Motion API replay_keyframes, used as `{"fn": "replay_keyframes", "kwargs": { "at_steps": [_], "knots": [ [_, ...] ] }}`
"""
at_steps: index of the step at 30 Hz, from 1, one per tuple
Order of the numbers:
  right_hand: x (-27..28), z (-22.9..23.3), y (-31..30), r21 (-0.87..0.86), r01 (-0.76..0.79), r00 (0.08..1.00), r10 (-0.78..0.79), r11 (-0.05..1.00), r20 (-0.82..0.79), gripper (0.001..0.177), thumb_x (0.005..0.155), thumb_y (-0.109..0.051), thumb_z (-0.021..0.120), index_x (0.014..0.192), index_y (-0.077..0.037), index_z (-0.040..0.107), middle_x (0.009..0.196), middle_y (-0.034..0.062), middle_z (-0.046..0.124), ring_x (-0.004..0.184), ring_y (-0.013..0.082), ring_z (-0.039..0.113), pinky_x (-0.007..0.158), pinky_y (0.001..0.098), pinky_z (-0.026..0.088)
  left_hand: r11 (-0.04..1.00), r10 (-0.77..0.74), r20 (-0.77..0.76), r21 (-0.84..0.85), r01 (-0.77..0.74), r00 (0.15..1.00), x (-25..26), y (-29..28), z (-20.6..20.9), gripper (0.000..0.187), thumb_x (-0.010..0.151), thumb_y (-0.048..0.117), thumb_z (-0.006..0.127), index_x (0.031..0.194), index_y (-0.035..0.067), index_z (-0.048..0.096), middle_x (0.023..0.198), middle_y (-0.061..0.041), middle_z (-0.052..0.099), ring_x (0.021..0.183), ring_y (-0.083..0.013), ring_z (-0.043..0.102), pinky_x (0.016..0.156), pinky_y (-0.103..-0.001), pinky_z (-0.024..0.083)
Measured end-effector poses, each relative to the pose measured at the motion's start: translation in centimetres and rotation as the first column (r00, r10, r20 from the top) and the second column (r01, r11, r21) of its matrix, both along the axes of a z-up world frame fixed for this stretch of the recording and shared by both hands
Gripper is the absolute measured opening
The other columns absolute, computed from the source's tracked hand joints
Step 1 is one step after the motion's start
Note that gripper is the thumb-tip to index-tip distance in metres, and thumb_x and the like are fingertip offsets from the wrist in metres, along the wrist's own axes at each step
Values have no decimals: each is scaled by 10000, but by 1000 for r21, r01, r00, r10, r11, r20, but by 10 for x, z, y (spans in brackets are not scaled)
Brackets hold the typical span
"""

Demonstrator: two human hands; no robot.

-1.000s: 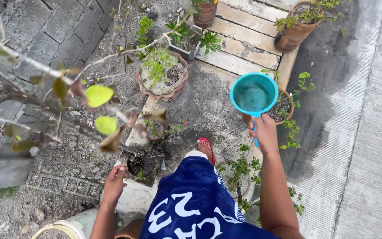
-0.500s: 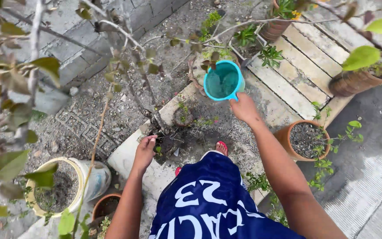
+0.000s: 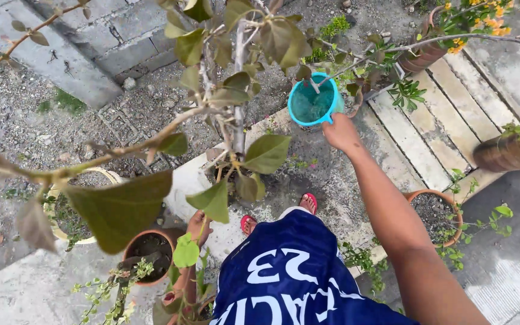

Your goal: Watering multiple potted plants by scooping water from a bucket with a plastic dipper.

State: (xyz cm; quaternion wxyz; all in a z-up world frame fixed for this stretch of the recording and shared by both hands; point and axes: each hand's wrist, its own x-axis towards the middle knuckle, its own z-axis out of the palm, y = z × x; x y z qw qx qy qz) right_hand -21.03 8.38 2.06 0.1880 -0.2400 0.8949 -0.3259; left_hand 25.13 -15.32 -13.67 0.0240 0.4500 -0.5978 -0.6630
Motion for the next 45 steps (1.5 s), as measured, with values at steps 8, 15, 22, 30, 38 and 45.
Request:
{"fn": "replay_keyframes", "kwargs": {
  "at_steps": [8, 15, 22, 30, 38, 45],
  "knots": [
    [11, 17, -26, 67, -54, 998, 51, 996, 34, 183, 944, -199, 508, 822, -65, 527, 621, 83, 443, 537, 196, 433, 554, 379, 399, 1000, -23, -44, 4, 23, 999, -12, -6, -73, 430, 1036, 320, 559, 1302, -9, 636, 1171, -268, 645, 1162, -411, 574, 832, -578, 564],
    [-4, 2, -40, 171, -144, 986, 155, 975, -54, 289, 986, -232, 538, 925, 35, 629, 730, 196, 591, 699, 363, 646, 624, 465, 477, 971, 126, -33, 208, -117, 991, -23, 24, 46, 379, 1036, 329, 596, 1318, 82, 652, 1099, -158, 672, 961, -269, 632, 814, -421, 589],
    [1, 12, -55, 205, -161, 983, 176, 965, -53, 313, 987, -267, 535, 986, 28, 640, 825, 201, 612, 807, 373, 646, 698, 487, 485, 1000, -14, 28, 1, 14, 1000, -39, 28, 70, 436, 1026, 371, 596, 1336, 76, 676, 1333, -215, 643, 1196, -341, 648, 948, -445, 575],
    [-16, 3, -76, 222, -150, 984, 167, 963, -61, 354, 989, -307, 531, 1055, 19, 652, 935, 206, 635, 931, 384, 646, 781, 512, 494, 995, -63, -38, -81, 59, 997, -51, 44, 103, 367, 1027, 214, 536, 1301, 0, 653, 1234, -215, 676, 1143, -344, 664, 1045, -521, 483],
    [-7, 18, -91, 246, -155, 982, 176, 957, -65, 405, 991, -347, 527, 1124, 11, 664, 1045, 211, 658, 1054, 396, 646, 865, 537, 503, 999, -33, -47, 9, 33, 998, -38, 50, 83, 347, 1038, 200, 563, 1322, 26, 659, 1231, -189, 691, 1130, -284, 679, 1025, -473, 492],
    [-17, -2, -113, 266, -172, 978, 196, 949, -68, 456, 993, -381, 524, 1185, 4, 675, 1141, 216, 679, 1162, 406, 647, 939, 559, 511, 1000, -10, -54, -1, 10, 998, -29, 54, 67, 325, 1038, 220, 588, 1298, 46, 674, 1203, -175, 709, 1132, -296, 697, 1006, -454, 510]
  ]
}}
